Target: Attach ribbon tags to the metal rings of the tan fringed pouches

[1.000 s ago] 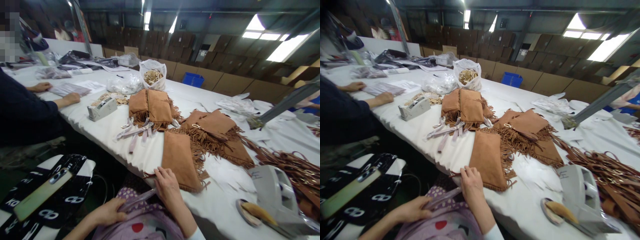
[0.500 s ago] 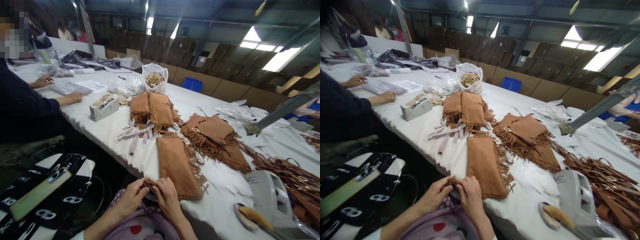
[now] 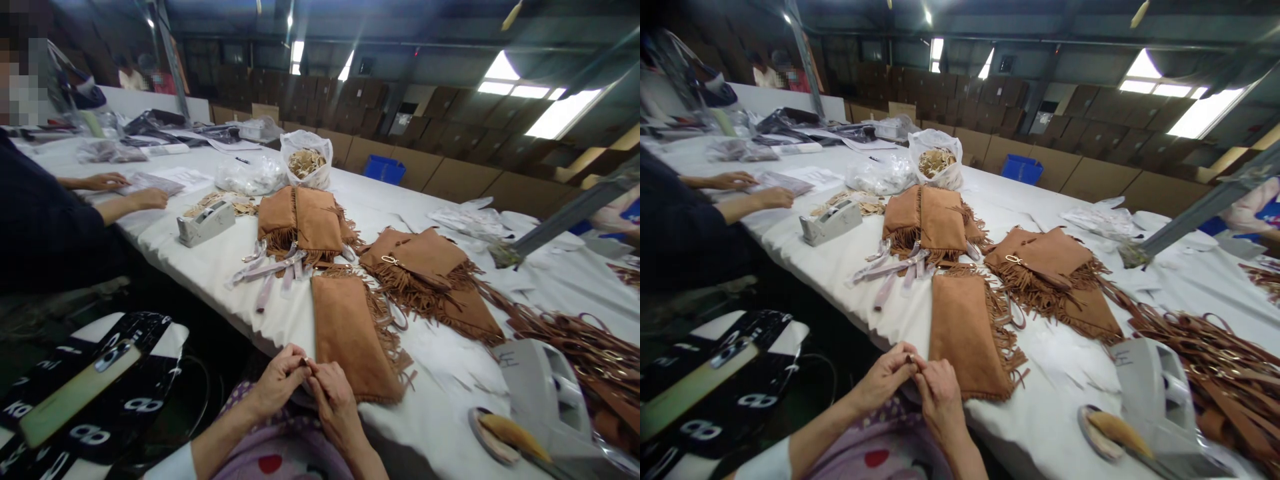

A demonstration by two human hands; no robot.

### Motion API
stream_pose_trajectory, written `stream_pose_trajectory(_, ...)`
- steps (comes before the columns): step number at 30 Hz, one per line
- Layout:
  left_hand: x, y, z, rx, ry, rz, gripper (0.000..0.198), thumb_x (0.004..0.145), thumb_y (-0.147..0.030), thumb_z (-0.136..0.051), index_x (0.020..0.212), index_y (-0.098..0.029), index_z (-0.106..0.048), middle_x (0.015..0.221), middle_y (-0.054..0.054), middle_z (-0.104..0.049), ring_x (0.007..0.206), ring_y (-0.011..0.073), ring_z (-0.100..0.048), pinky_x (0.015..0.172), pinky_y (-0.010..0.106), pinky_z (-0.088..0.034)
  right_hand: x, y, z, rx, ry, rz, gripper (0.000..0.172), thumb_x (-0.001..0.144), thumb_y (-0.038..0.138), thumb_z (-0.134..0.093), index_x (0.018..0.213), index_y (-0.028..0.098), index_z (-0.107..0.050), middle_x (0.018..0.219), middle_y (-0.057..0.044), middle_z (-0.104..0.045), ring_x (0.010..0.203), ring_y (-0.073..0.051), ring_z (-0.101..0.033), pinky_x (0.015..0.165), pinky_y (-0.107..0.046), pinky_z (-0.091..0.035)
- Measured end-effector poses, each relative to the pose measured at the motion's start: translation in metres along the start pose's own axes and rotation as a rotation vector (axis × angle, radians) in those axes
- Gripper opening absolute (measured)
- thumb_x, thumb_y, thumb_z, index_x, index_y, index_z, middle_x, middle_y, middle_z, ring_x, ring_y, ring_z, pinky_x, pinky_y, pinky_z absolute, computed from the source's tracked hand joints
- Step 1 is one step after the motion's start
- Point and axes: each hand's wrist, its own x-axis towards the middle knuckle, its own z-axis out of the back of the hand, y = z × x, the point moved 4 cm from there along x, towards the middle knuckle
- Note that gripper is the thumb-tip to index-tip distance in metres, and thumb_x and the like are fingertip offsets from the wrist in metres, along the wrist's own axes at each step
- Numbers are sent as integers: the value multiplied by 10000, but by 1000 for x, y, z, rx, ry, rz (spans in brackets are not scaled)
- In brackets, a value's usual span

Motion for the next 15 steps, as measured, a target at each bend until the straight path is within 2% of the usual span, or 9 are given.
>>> stream_pose_trajectory(3, 6, -6, -2, -94, -27, 64, 386, 892, -510, -469, 958, -170, -639, 833, 32, -609, 801, 172, -591, 792, 291, -461, -4, -12, 12, 189, -104, -145, 330, 946, 374, -444, 1168, 213, -629, 1074, -90, -682, 933, -211, -618, 851, -350, -497)
stream_pose_trajectory(5, 10, -7, -6, -167, -73, 116, 416, 900, -529, -436, 1009, -162, -598, 801, 25, -632, 719, 162, -604, 729, 288, -468, -10, -27, 21, 302, -250, -337, 397, 926, 451, -458, 1126, 168, -652, 1012, -109, -699, 834, -204, -646, 785, -335, -535)
stream_pose_trajectory(8, 15, -7, -11, -200, -135, 131, 459, 896, -566, -410, 898, -147, -598, 816, 48, -655, 723, 163, -607, 708, 280, -459, -19, -44, 28, 441, -385, -542, 507, 869, 550, -506, 1084, 119, -666, 887, -114, -716, 674, -190, -637, 654, -319, -560)
stream_pose_trajectory(12, 17, -5, -16, -148, -154, 147, 451, 909, -564, -378, 801, -164, -556, 713, 17, -621, 626, 127, -536, 639, 257, -406, -22, -46, 28, 461, -369, -550, 507, 829, 567, -557, 1043, 126, -687, 892, -114, -723, 706, -203, -651, 688, -334, -565)
stream_pose_trajectory(15, 18, -3, -20, -212, -89, 176, 407, 887, -567, -429, 788, -181, -513, 680, -19, -563, 590, 107, -486, 595, 241, -371, -20, -42, 27, 395, -328, -490, 436, 845, 529, -553, 1021, 159, -701, 924, -103, -727, 790, -218, -669, 749, -339, -561)
